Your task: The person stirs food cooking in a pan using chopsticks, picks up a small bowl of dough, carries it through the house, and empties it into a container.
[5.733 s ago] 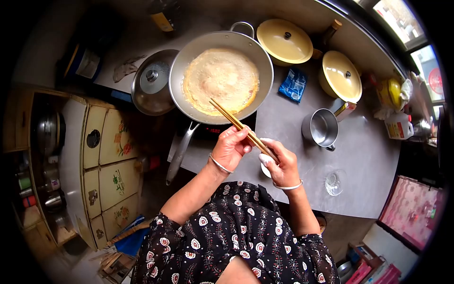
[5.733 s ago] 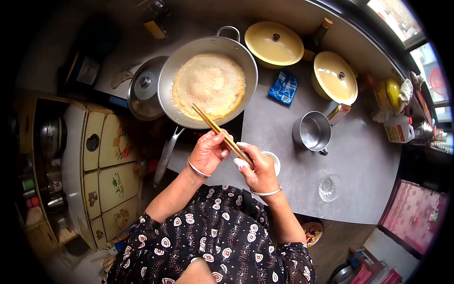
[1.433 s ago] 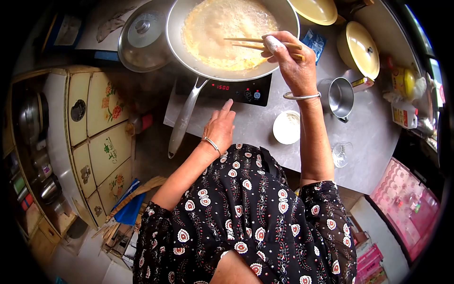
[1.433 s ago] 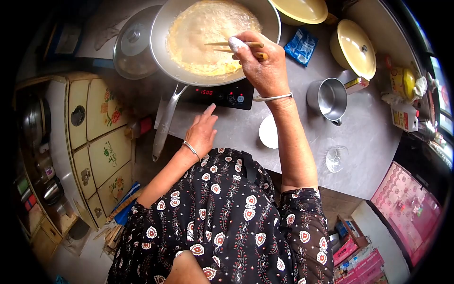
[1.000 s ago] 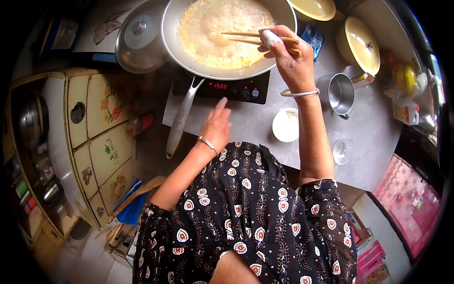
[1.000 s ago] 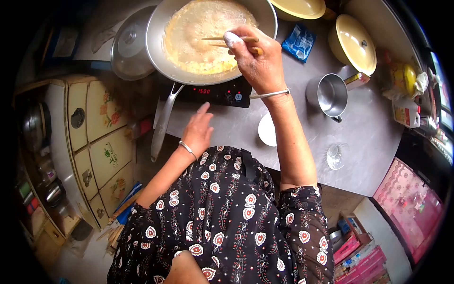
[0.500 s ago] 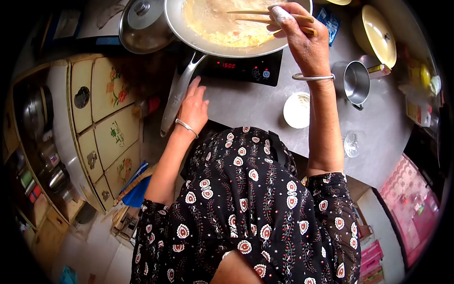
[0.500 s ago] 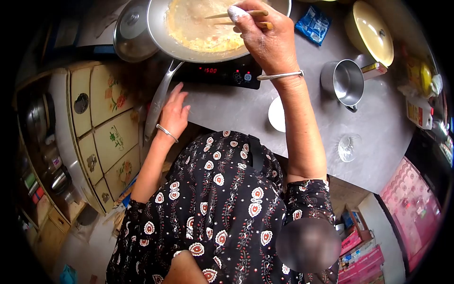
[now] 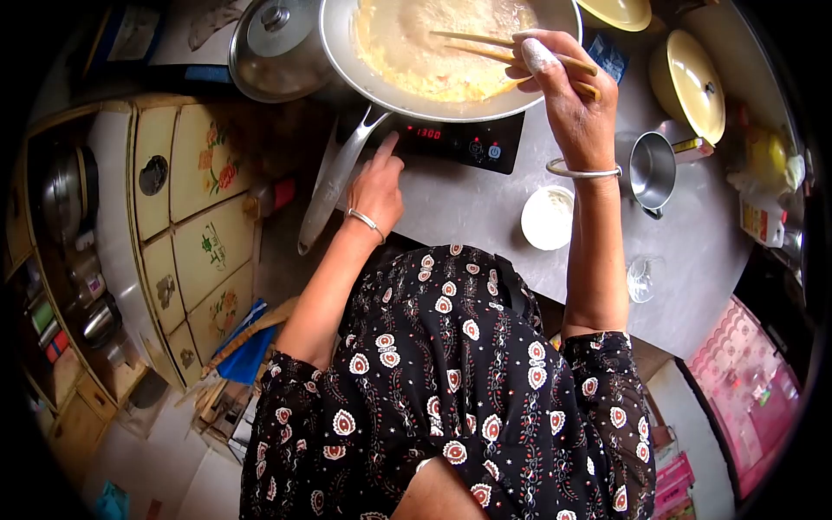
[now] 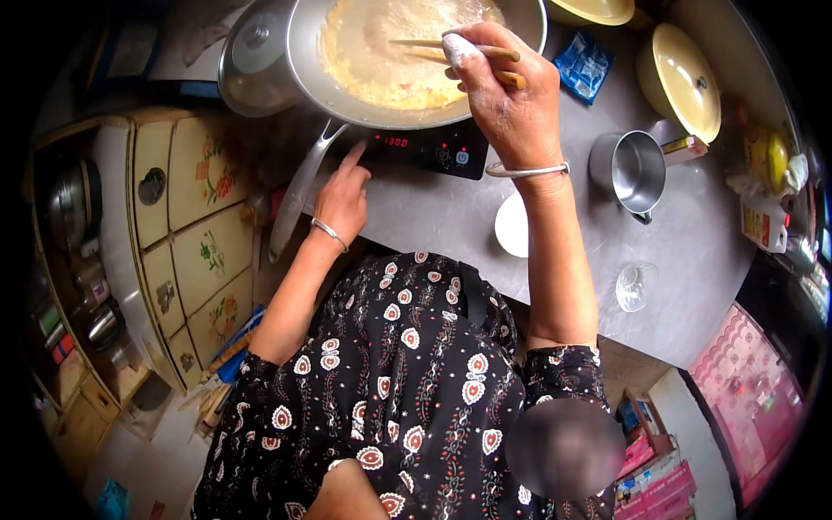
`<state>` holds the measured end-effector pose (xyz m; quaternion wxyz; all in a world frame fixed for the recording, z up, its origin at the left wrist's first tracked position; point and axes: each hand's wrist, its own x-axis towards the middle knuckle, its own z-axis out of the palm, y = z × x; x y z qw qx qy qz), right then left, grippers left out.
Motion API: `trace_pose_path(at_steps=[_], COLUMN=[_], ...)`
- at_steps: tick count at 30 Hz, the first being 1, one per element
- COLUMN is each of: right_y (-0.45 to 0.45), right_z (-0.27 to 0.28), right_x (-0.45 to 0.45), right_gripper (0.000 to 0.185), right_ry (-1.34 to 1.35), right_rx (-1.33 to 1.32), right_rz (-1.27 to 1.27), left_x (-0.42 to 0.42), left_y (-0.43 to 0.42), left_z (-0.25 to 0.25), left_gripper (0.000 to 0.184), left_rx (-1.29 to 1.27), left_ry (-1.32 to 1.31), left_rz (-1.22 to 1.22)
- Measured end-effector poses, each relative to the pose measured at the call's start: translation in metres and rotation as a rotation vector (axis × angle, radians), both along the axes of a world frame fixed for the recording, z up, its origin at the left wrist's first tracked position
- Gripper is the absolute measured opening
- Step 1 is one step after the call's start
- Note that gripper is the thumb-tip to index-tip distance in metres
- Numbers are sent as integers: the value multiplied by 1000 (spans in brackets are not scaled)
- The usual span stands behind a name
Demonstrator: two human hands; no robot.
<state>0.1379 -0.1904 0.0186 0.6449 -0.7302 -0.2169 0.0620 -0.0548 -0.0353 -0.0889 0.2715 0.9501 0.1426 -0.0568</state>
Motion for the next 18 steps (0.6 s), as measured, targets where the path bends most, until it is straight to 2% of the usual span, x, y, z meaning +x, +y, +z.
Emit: trace_pose_path(at_steps=[9,15,18], right_y=[-1,-1,-2], right_z=[2,2,2], right_x=[0,0,1], right_gripper=[18,17,17], right_ry=[-30,-14,-10], right_rx=[-47,-41,-41], right_rz=[-4,-7,-4], left_x=[-1,5,5], left_y=[3,1,2], left_z=[2,-4,-4], left_gripper=[22,20,19], left_rx=[24,48,50], left_ry=[-144,22,-35], left_rz=[37,-12,-7])
